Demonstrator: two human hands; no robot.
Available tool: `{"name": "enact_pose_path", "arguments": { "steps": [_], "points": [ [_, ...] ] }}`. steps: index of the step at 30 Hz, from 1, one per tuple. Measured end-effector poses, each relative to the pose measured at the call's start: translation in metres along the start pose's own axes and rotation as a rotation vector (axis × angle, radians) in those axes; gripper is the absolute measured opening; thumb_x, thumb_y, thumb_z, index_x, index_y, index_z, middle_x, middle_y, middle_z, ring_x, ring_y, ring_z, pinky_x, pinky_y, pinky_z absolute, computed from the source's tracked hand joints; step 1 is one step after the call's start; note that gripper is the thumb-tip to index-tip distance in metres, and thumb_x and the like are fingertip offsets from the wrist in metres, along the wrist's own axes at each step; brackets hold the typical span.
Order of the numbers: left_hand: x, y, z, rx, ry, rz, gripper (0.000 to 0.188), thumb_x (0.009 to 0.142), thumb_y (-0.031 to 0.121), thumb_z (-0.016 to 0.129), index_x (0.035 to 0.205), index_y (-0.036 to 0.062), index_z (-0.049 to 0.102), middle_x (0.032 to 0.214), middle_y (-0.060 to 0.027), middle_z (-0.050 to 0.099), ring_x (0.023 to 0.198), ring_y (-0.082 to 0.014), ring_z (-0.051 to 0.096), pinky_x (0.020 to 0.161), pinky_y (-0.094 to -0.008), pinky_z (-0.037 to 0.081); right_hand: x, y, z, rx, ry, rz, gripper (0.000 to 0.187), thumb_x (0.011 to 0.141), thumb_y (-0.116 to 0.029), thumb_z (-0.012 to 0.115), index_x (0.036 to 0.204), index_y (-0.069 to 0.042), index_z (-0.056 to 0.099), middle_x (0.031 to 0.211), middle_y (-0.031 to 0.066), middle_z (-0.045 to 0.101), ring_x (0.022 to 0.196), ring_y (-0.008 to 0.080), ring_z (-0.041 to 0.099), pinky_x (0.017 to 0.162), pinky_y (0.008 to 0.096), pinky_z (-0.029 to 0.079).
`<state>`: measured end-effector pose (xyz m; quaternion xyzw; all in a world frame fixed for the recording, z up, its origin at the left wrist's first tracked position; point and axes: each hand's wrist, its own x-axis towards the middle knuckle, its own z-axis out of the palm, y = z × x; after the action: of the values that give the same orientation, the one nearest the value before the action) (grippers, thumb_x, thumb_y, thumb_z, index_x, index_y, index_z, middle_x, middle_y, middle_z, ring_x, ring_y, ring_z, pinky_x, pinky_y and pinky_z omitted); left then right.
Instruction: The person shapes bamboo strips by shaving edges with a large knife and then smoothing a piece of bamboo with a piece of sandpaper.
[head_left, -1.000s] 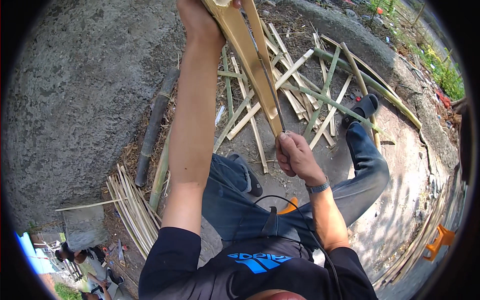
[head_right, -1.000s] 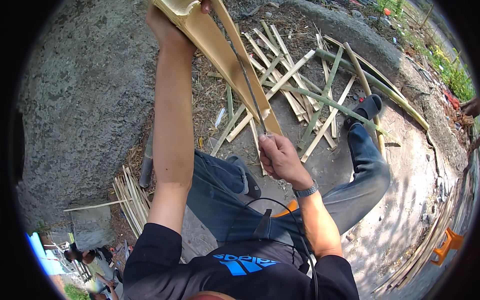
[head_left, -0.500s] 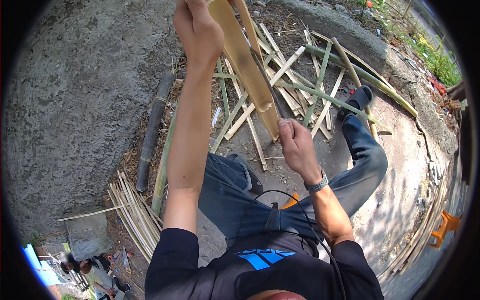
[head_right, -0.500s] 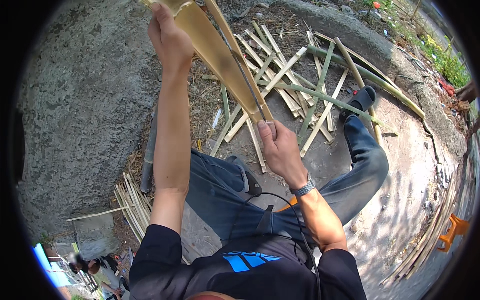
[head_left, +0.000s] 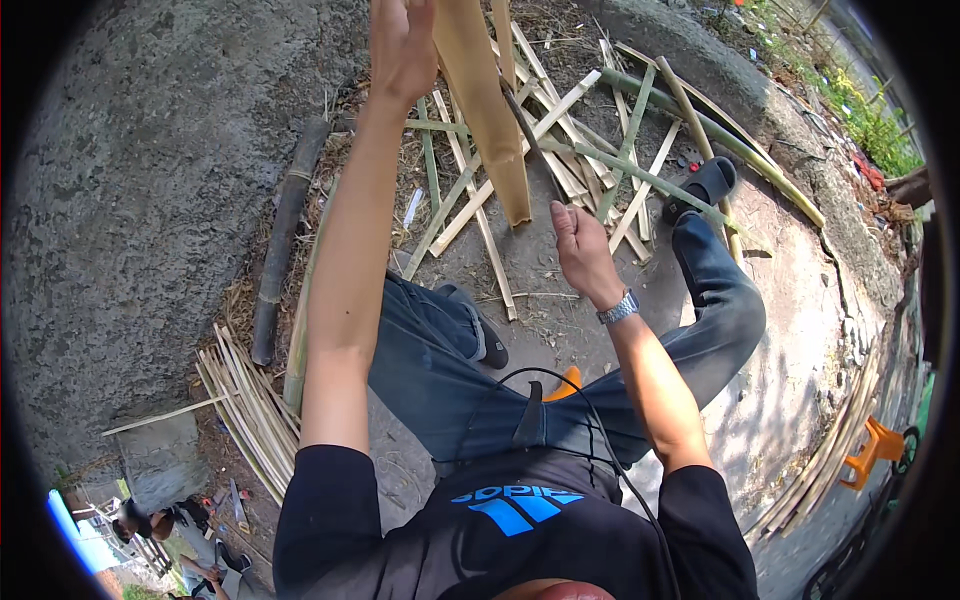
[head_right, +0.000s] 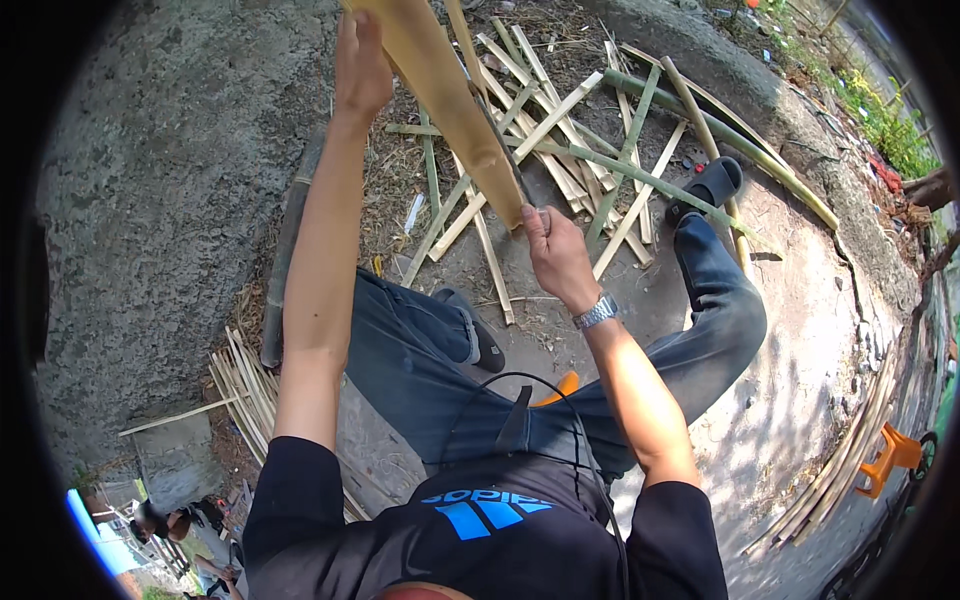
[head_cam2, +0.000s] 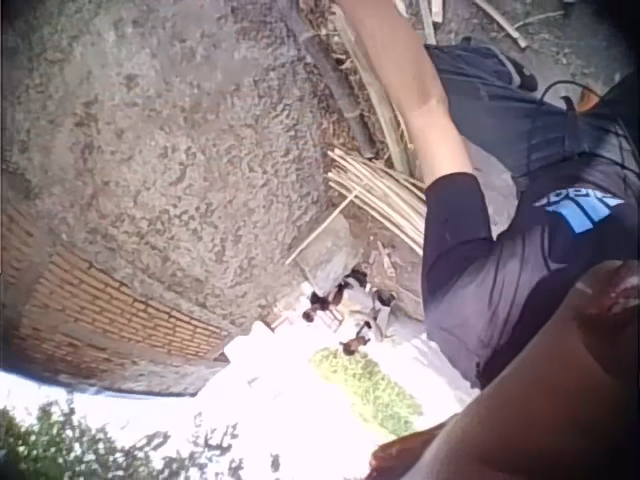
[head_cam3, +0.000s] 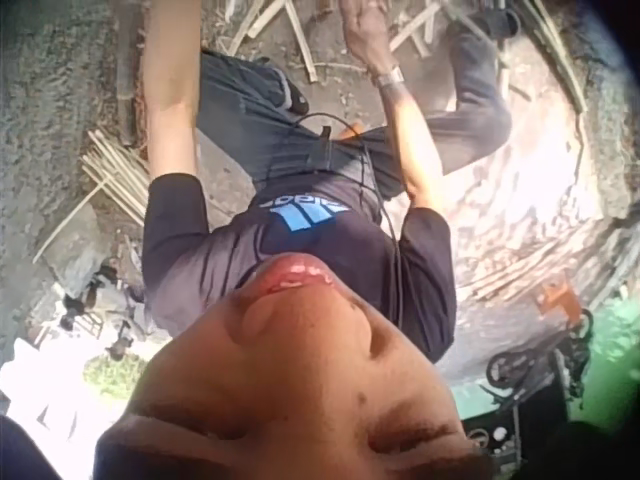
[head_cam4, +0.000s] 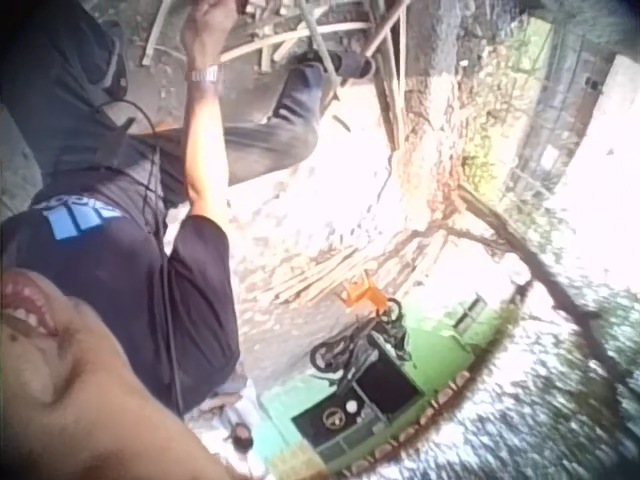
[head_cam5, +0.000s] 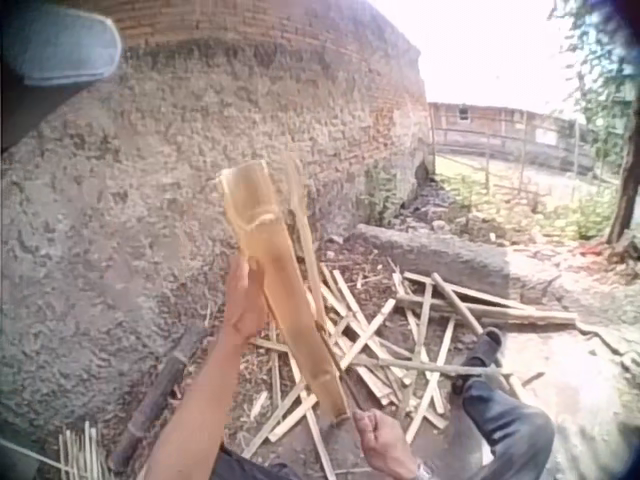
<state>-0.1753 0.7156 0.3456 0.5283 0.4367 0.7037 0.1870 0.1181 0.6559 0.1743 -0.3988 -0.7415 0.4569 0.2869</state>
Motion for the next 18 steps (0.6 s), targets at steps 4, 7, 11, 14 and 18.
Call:
{"name": "enact_pose_path", "arguments": {
  "steps": [4, 7, 11, 14, 18],
  "points": [
    [-0.020, 0.025, -0.035, -0.082, -0.138, 0.091, 0.089, 0.104, 0.072, 0.021, 0.156, 0.0011, 0.036, 0.152, -0.0139, 0.049, 0.137, -0.0252, 0.049, 0.114, -0.0471, 0.037, -0.010, -0.021, 0.015, 0.053, -0.095, 0.042, 0.054, 0.108, -0.048, 0.051, 0.090, 0.003, 0.059, 0.068, 0.0213, 0.057, 0.065, 0.0377, 0.056, 0.066, 0.0472, 0.047],
    [-0.014, 0.069, -0.024, -0.704, -0.336, -0.112, 0.089, 0.101, 0.072, 0.037, 0.139, -0.0056, 0.056, 0.137, -0.0221, 0.062, 0.127, -0.0345, 0.058, 0.115, -0.0464, 0.040, 0.004, -0.018, 0.006, 0.124, -0.127, 0.058, 0.054, 0.107, -0.050, 0.052, 0.090, 0.000, 0.059, 0.064, 0.0138, 0.055, 0.057, 0.0275, 0.054, 0.057, 0.0411, 0.047],
    [0.041, 0.059, -0.033, -0.708, -0.010, -0.283, 0.102, 0.095, 0.082, 0.024, 0.140, -0.0044, 0.055, 0.138, -0.0228, 0.062, 0.128, -0.0376, 0.059, 0.115, -0.0512, 0.041, 0.000, -0.028, -0.013, 0.411, -0.264, 0.298, 0.051, 0.106, -0.056, 0.051, 0.091, -0.009, 0.057, 0.065, -0.0041, 0.045, 0.048, 0.0027, 0.041, 0.039, 0.0242, 0.032],
    [0.057, 0.058, -0.020, -0.548, -0.226, -0.230, 0.090, 0.098, 0.074, 0.020, 0.121, 0.0005, 0.066, 0.112, -0.0205, 0.071, 0.103, -0.0348, 0.069, 0.096, -0.0490, 0.055, 0.003, -0.030, -0.017, 0.478, -0.281, 0.311, 0.051, 0.106, -0.056, 0.052, 0.088, -0.009, 0.055, 0.065, -0.0049, 0.043, 0.048, 0.0052, 0.035, 0.042, 0.0246, 0.033],
    [0.059, 0.056, 0.003, -0.496, -0.162, -0.280, 0.079, 0.101, 0.066, 0.019, 0.096, 0.0040, 0.067, 0.079, -0.0138, 0.067, 0.071, -0.0293, 0.066, 0.067, -0.0419, 0.057, 0.007, -0.031, -0.010, 0.464, -0.273, 0.328, 0.051, 0.106, -0.055, 0.052, 0.089, -0.008, 0.055, 0.065, -0.0032, 0.046, 0.049, 0.0058, 0.039, 0.044, 0.0251, 0.035]
  ]
}}
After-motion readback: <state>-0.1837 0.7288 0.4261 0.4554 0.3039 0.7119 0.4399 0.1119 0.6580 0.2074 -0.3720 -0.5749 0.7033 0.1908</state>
